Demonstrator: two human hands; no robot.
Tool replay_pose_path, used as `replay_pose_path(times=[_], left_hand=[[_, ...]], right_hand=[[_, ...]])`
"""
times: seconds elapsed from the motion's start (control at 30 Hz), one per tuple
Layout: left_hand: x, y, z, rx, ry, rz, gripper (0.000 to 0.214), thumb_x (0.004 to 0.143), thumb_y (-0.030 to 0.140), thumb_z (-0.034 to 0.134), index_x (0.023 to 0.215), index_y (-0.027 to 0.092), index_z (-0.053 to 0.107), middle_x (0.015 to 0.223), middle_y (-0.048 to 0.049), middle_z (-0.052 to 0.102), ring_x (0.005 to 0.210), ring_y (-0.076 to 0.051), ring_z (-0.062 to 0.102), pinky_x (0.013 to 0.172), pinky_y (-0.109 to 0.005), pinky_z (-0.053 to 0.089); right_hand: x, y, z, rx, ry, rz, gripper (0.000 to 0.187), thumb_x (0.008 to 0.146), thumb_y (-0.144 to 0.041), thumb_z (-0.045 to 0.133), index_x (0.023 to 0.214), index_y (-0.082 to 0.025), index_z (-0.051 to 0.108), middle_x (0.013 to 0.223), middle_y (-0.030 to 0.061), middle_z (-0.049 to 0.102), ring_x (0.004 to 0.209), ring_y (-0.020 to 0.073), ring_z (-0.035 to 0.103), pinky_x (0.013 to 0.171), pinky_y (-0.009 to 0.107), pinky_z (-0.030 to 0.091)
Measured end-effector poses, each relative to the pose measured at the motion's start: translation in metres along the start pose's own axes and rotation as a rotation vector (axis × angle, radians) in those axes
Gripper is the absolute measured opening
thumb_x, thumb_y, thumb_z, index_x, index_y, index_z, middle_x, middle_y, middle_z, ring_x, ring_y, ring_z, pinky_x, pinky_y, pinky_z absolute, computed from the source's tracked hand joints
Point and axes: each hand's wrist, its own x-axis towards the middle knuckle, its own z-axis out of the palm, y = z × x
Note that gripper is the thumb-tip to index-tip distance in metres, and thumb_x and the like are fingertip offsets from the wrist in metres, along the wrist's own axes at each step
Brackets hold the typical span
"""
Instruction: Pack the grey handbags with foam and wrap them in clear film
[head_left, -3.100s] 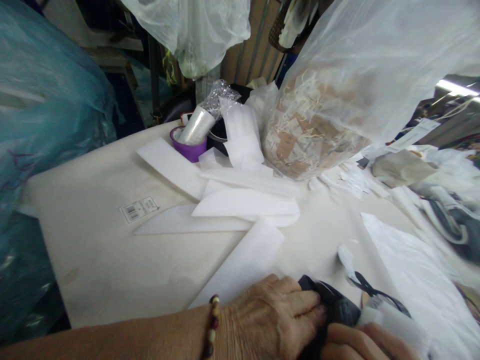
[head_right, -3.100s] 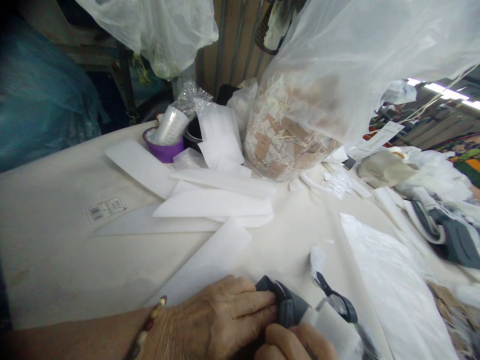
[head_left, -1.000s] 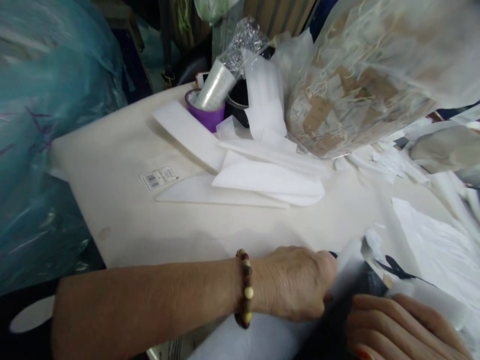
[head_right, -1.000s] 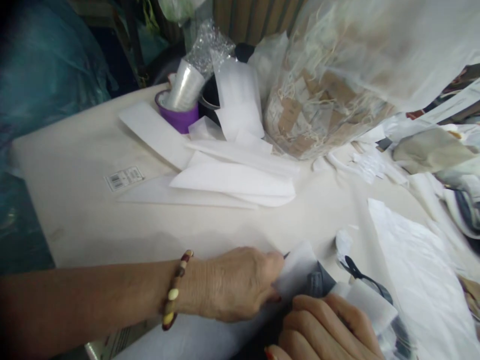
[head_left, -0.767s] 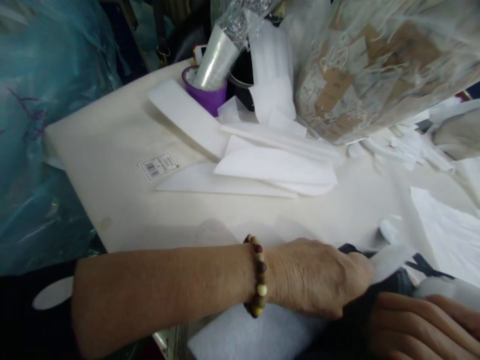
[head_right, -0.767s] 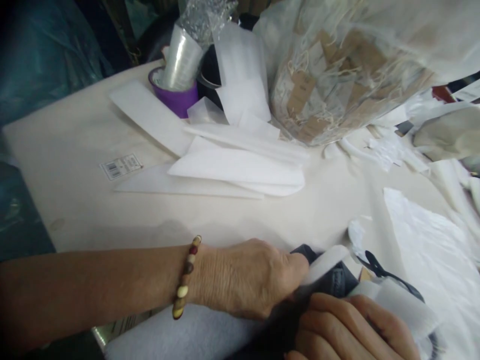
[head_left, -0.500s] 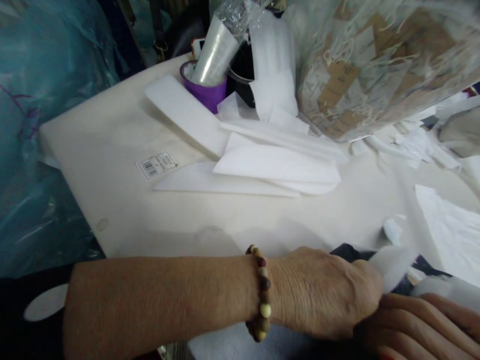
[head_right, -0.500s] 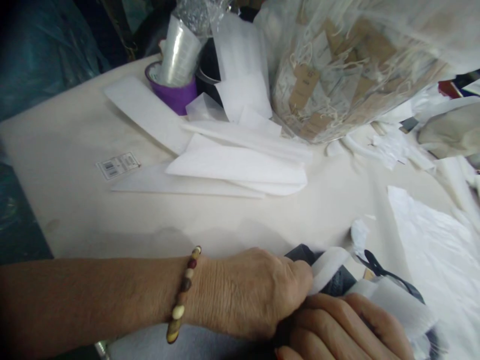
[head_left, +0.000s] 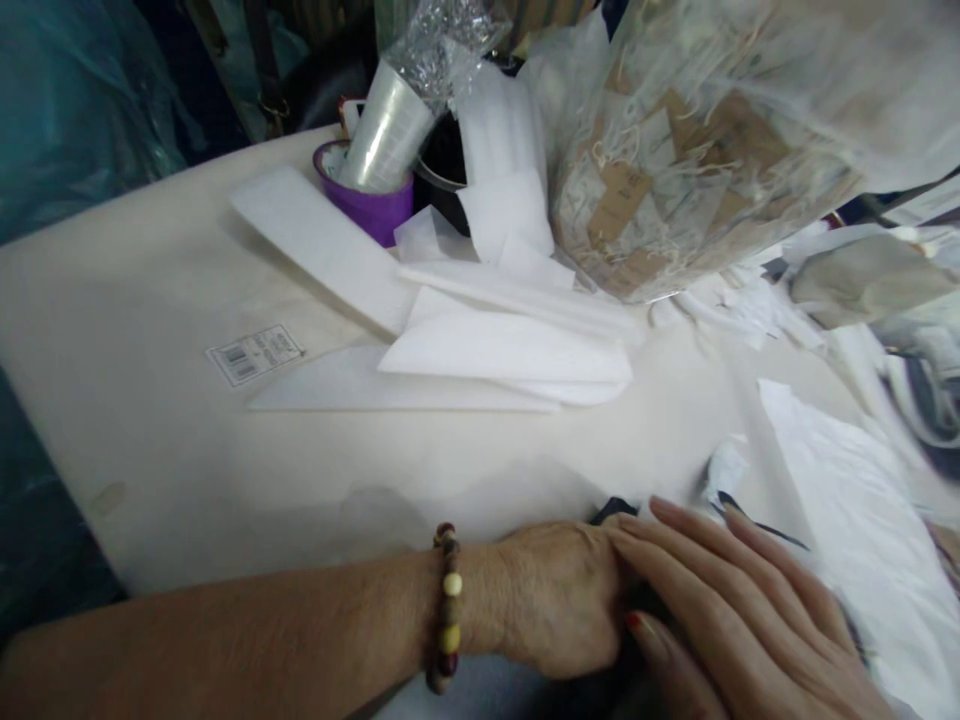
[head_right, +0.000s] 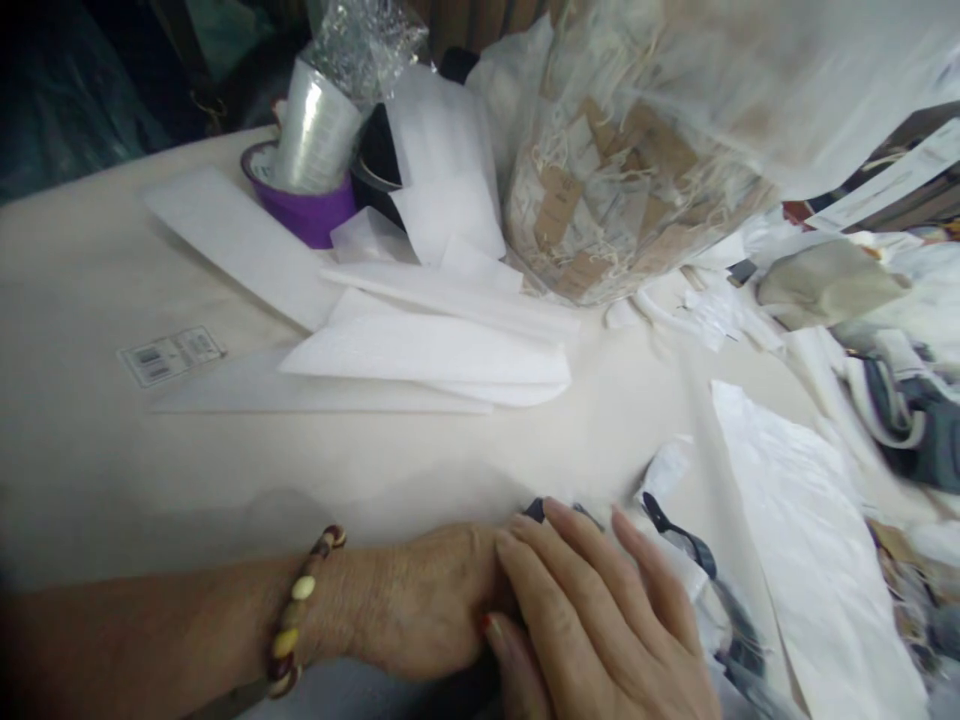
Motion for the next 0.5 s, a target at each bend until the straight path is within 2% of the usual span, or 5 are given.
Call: replay_pose_path(times=[0.07,0.13,0.27,0.4,0.5], left_hand=[[0.005,-0.003,0.004,0.006,0.004,0.068,0.019,0.072,0.001,0.051,0.059,0.015,0.052,0.066,-0.0013,0.060,0.071,-0.014,0.057,0.062,-0.021,0.046],[0.010,-0.003,0.005,0.020,-0.005,0.032,0.021,0.071,0.001,0.051,0.056,0.015,0.051,0.065,-0.0020,0.060,0.071,-0.015,0.057,0.063,-0.021,0.046],[-0.001,0.008,-0.001,0.051,0.025,-0.217,0.014,0.079,0.009,0.047,0.084,0.007,0.059,0.087,-0.0125,0.064,0.073,-0.019,0.059,0.059,-0.026,0.048],[-0.059,0.016,0.005,0.023,0.101,-0.332,0.027,0.089,0.019,0.043,0.111,0.006,0.051,0.094,-0.0131,0.066,0.079,-0.021,0.063,0.066,-0.029,0.053],[-0.122,0.009,0.017,0.079,0.297,-0.214,0.044,0.092,0.017,0.042,0.135,0.017,0.034,0.127,-0.0094,0.056,0.111,-0.018,0.056,0.092,-0.027,0.047]], right_hand=[[0.003,0.003,0.000,-0.070,-0.049,-0.017,0.031,0.092,-0.033,0.041,0.112,-0.018,0.060,0.105,0.0042,0.067,0.109,0.0262,0.056,0.103,0.045,0.029],[0.005,0.003,0.002,-0.092,-0.056,0.021,0.033,0.094,-0.030,0.035,0.109,-0.017,0.061,0.106,0.0038,0.067,0.112,0.0283,0.054,0.103,0.050,0.025],[0.005,0.001,0.007,-0.064,-0.053,0.038,0.037,0.096,-0.029,0.029,0.104,-0.020,0.064,0.107,0.0004,0.068,0.107,0.0293,0.054,0.098,0.053,0.028],[0.002,0.002,0.011,-0.060,-0.028,0.040,0.038,0.096,-0.032,0.030,0.102,-0.020,0.066,0.103,-0.0007,0.069,0.104,0.0295,0.054,0.095,0.052,0.030],[0.002,0.001,0.011,-0.045,-0.009,0.051,0.037,0.095,-0.032,0.032,0.099,-0.019,0.067,0.100,0.0001,0.070,0.104,0.0294,0.054,0.095,0.051,0.031]])
